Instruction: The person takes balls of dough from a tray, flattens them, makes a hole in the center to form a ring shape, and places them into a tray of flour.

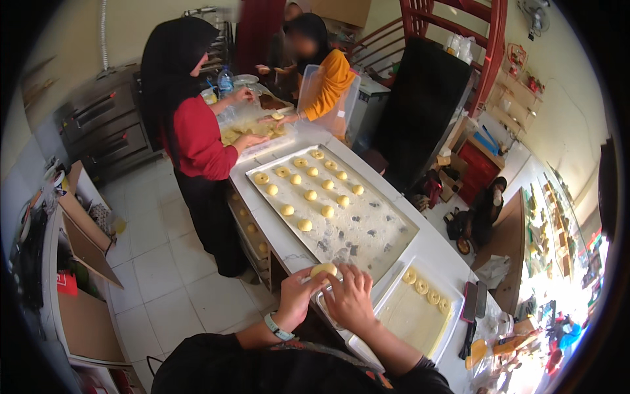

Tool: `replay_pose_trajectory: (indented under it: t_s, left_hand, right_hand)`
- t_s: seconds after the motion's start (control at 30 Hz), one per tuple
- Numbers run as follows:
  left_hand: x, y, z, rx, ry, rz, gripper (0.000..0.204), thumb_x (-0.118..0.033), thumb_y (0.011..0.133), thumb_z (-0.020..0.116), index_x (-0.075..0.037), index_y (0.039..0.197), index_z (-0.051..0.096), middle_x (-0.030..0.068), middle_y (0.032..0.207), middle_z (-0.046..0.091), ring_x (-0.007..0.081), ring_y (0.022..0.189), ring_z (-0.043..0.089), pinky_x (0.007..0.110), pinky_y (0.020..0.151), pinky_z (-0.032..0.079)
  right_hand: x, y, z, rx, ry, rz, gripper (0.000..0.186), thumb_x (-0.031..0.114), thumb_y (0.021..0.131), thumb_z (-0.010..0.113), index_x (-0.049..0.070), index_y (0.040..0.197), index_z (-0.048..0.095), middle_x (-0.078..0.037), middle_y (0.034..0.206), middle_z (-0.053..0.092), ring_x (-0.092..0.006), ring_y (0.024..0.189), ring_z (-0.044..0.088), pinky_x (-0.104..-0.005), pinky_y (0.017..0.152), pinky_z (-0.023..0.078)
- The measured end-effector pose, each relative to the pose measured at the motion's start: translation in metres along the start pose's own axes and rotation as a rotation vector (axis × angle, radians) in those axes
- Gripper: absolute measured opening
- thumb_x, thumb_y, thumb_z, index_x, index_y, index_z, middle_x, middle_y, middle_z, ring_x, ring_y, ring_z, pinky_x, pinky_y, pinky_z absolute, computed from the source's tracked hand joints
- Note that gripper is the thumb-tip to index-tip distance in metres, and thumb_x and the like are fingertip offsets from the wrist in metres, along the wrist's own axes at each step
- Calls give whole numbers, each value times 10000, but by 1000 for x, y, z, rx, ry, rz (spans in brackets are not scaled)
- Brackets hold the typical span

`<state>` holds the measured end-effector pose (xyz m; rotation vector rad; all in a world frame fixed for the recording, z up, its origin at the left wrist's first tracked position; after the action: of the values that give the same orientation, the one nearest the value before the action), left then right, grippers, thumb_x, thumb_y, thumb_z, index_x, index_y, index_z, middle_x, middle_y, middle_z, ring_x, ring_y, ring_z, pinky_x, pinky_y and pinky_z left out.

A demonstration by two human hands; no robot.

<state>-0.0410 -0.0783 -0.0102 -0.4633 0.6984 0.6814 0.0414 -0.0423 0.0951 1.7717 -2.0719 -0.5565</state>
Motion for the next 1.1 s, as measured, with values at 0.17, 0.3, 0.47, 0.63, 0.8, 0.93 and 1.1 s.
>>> replay_pose_trajectory:
  t_s: [0.17, 0.3, 0.47, 0.63, 0.8, 0.93, 1.1]
  left_hand:
    - [4, -34, -3, 24, 241, 122, 296, -94, 820, 642, 63, 1060, 569, 72, 960, 622, 105, 859, 577, 226, 758, 462]
    - [10, -50, 3, 85, 332, 37, 291, -117, 821, 648, 47, 1050, 575, 54, 946, 624, 92, 855, 571, 217, 753, 452]
    - [1, -60, 28, 254, 316, 15, 313, -110, 801, 671, 60, 1045, 574, 75, 958, 630, 97, 875, 586, 211, 777, 468]
    - [-4, -61, 21, 318, 403, -23, 308, -99, 792, 675, 54, 1040, 576, 92, 956, 635, 122, 874, 601, 229, 771, 479]
    - [-19, -50, -12, 210, 430, -34, 332, -82, 757, 708, 66, 1027, 585, 96, 943, 632, 124, 843, 603, 236, 776, 489]
    - [-26, -48, -50, 84, 123, -40, 328, -33, 768, 680, 64, 1063, 573, 99, 954, 630, 142, 836, 610, 234, 763, 488]
    - [-20, -51, -61, 165, 84, -261, 335, -26, 771, 672, 71, 1074, 565, 112, 964, 623, 144, 865, 603, 230, 769, 486]
  right_hand:
    - [10, -43, -9, 55, 123, 150, 403, 242, 778, 590, 64, 1135, 530, -153, 1260, 420, -321, 1137, 392, -464, 921, 293]
    - [8, -61, -13, 4, 318, 190, 403, 182, 773, 610, 31, 1135, 520, -188, 1264, 412, -363, 1140, 403, -464, 927, 328]
    - [-32, -79, -20, -261, 1027, 591, 333, 38, 773, 639, -8, 1086, 534, -200, 1149, 522, -291, 1041, 561, -350, 805, 491]
    - [-20, -73, -10, -44, 979, 673, 229, 23, 778, 619, 1, 1005, 594, -140, 928, 643, -193, 954, 618, -288, 788, 495]
    - [7, -46, -3, -140, 650, 391, 247, 35, 778, 634, -4, 1020, 598, -137, 963, 642, -189, 860, 640, -276, 761, 505]
    - [9, -54, 41, -111, 1234, 741, 220, 37, 795, 644, -49, 993, 602, -120, 941, 639, -145, 872, 615, -253, 769, 497]
    - [31, -42, 49, -38, 1120, 713, 232, 13, 787, 643, -58, 1003, 598, -111, 939, 638, -144, 855, 616, -246, 760, 497]
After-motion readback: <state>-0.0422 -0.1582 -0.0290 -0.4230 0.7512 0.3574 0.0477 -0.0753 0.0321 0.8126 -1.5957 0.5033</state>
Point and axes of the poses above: each hand's wrist, its own y-axis towards the middle knuckle, its own z-axis out of the palm, x = y × z, the point moved 9 cm from there along y, towards the middle knuckle
